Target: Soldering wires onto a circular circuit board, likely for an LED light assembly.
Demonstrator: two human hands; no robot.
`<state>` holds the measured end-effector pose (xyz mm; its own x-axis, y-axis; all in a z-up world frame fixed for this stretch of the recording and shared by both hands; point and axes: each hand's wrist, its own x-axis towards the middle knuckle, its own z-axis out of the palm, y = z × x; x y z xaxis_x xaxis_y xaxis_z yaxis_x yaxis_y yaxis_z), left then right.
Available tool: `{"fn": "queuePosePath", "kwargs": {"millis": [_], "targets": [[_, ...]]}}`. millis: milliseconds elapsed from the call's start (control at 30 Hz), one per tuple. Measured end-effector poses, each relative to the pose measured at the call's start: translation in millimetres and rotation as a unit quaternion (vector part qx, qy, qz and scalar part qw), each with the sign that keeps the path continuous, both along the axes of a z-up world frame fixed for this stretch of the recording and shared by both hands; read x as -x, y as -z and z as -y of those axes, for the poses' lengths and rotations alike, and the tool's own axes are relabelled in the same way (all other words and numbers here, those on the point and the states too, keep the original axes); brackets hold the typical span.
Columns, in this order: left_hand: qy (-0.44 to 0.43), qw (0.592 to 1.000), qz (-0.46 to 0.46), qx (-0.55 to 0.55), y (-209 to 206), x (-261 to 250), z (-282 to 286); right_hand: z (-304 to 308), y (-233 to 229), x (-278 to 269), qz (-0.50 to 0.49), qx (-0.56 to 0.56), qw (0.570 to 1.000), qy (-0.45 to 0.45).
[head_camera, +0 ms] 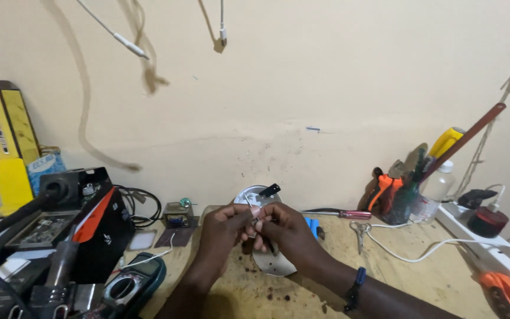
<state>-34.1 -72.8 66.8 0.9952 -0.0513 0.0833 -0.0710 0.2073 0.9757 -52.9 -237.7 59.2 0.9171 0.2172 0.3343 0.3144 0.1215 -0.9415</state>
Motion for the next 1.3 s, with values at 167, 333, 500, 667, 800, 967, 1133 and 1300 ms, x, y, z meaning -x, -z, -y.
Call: {"fn": "queuePosePath", "kwargs": {"millis": [167,333,500,667,800,967,1133,1300], "targets": [[-0.024,0.999,0.023,-0.008,-3,1,7,51,-30,-37,-0.035,0.220,0.971,0.090],[-0.005,0.992,-0.042,-0.116,-6,11,18,150,-35,-82,-0.010,0.736,0.646,0.203],[0.025,0.993,0.009,-0.117,-1,10,21,185,0,-90,-0.136,0.768,0.605,0.161],[0.027,0.996,0.009,-0.081,9,4,17,182,17,-101,0.102,0.955,0.261,-0.095],[0.027,0.995,0.028,-0.090,9,4,15,181,44,-124,-0.066,0.751,0.636,0.163],[0.006,0.998,0.007,-0.063,4,4,13,129,-32,-57,-0.179,0.490,0.836,0.169],[0.003,0.999,0.001,-0.054,8,6,13,130,-51,-59,-0.042,0.124,0.980,0.147],[-0.011,0.997,0.013,-0.079,7,7,12,91,-59,-55,-0.014,0.002,0.988,0.157]]}}
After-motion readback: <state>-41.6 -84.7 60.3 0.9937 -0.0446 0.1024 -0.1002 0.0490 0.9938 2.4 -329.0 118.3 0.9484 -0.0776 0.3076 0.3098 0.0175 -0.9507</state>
